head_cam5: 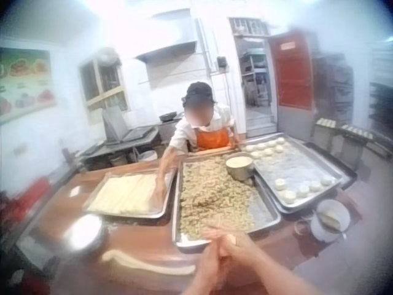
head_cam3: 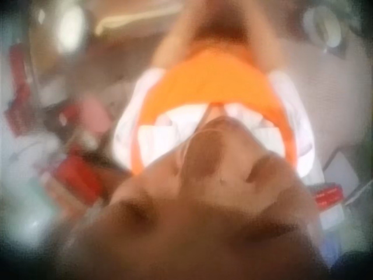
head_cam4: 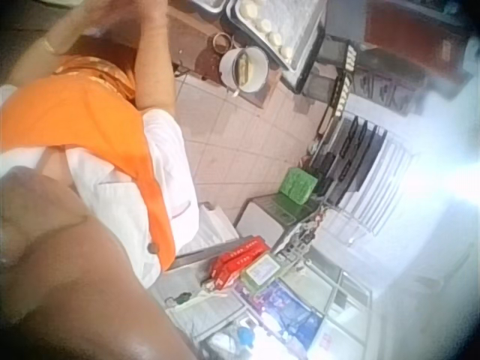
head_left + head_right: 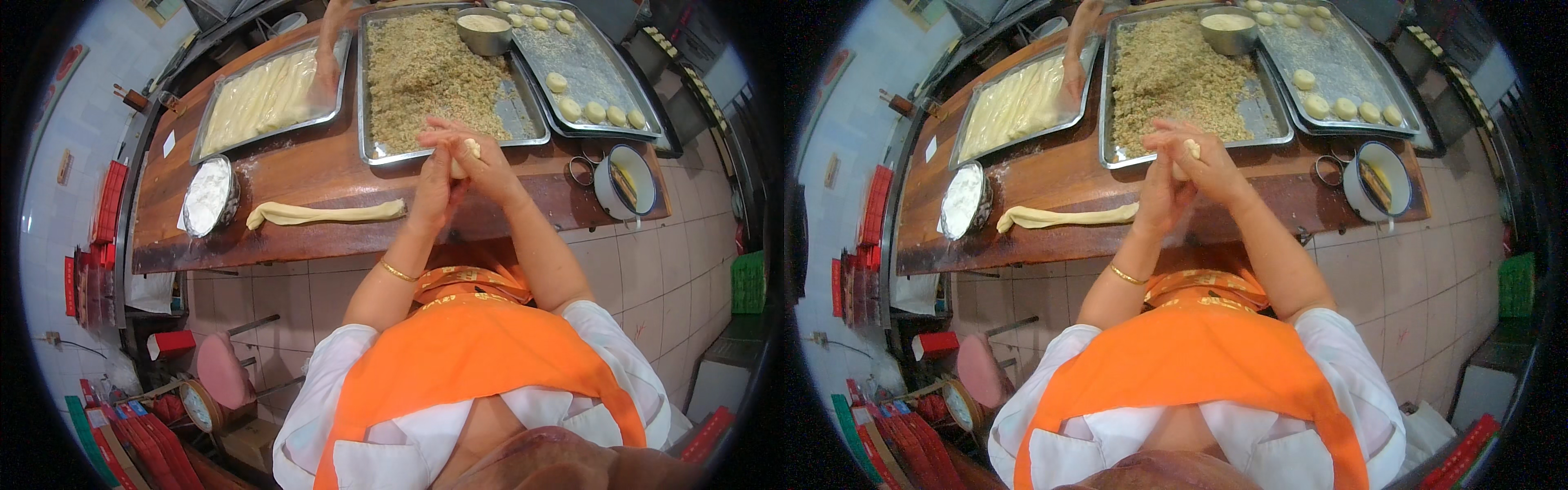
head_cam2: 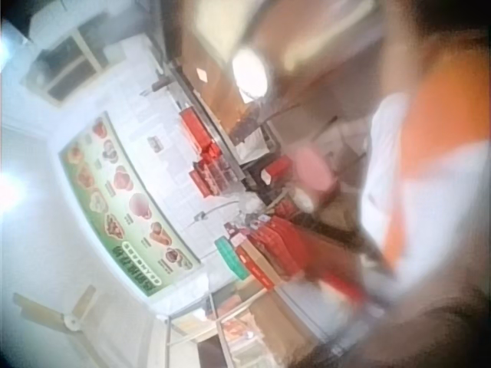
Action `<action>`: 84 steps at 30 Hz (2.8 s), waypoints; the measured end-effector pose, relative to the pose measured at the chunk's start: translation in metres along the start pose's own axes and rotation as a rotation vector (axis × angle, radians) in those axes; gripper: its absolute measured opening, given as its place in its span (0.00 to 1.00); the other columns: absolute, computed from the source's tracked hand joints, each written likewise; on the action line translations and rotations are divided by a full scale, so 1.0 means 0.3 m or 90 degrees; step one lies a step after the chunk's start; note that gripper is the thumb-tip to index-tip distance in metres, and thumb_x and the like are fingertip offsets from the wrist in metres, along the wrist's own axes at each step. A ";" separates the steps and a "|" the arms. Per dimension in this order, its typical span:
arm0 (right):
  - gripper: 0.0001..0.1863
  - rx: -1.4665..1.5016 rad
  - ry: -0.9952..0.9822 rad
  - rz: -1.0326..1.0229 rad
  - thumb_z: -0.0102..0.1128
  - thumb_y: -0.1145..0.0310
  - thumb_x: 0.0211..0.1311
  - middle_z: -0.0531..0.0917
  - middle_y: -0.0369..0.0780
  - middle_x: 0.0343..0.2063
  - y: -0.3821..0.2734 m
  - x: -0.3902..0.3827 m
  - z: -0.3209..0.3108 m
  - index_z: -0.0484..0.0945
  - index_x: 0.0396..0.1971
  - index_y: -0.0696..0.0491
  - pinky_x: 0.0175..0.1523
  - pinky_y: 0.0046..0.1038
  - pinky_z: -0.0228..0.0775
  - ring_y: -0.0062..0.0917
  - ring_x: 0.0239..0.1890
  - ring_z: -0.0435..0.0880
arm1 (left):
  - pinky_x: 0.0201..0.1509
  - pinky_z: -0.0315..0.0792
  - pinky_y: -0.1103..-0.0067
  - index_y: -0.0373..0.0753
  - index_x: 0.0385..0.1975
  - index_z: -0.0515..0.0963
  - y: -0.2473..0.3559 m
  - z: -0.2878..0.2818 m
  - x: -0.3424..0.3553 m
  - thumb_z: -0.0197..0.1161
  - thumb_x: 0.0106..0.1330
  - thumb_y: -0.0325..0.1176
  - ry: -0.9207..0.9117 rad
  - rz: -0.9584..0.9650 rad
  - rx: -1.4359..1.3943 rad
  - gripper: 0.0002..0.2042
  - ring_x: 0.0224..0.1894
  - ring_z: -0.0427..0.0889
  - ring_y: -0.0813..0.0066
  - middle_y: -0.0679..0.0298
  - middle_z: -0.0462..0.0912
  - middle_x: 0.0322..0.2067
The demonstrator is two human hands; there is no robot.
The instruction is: The person prepares bread rolls by hand by taking pieces of dough, flattening them, adding a filling from a tray, and rolling them into balls on a wooden table.
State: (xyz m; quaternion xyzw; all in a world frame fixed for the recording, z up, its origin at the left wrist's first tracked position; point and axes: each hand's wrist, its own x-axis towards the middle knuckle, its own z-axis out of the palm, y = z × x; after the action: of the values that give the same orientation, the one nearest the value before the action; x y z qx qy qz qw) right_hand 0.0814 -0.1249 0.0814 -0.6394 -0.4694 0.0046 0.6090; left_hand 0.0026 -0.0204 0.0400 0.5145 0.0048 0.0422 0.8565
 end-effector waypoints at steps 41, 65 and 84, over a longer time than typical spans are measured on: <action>0.34 0.195 -0.002 0.064 0.35 0.45 0.78 0.83 0.49 0.53 -0.004 -0.025 -0.076 0.85 0.43 0.58 0.74 0.42 0.51 0.40 0.69 0.67 | 0.23 0.58 0.85 0.39 0.44 0.71 -0.023 0.177 0.015 0.43 0.72 0.67 0.145 0.314 0.195 0.32 0.21 0.66 0.85 0.71 0.72 0.26; 0.35 0.286 0.062 0.085 0.35 0.43 0.77 0.82 0.47 0.53 -0.077 -0.043 -0.035 0.86 0.42 0.58 0.71 0.40 0.59 0.39 0.68 0.69 | 0.22 0.60 0.86 0.39 0.58 0.62 0.047 0.103 -0.055 0.42 0.73 0.65 0.003 0.141 0.195 0.32 0.22 0.67 0.85 0.69 0.73 0.30; 0.27 -0.189 0.060 0.094 0.50 0.46 0.72 0.85 0.46 0.46 -0.077 -0.043 -0.062 0.85 0.36 0.56 0.55 0.32 0.72 0.31 0.56 0.79 | 0.32 0.71 0.82 0.37 0.53 0.68 0.002 0.144 -0.050 0.48 0.76 0.55 0.059 0.154 -0.046 0.24 0.33 0.76 0.81 0.65 0.76 0.39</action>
State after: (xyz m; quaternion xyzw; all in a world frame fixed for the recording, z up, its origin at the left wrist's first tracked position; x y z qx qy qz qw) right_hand 0.0711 -0.1512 0.0971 -0.7546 -0.3874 -0.0501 0.5272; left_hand -0.0102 -0.0594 0.0604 0.4776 -0.0195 0.1690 0.8620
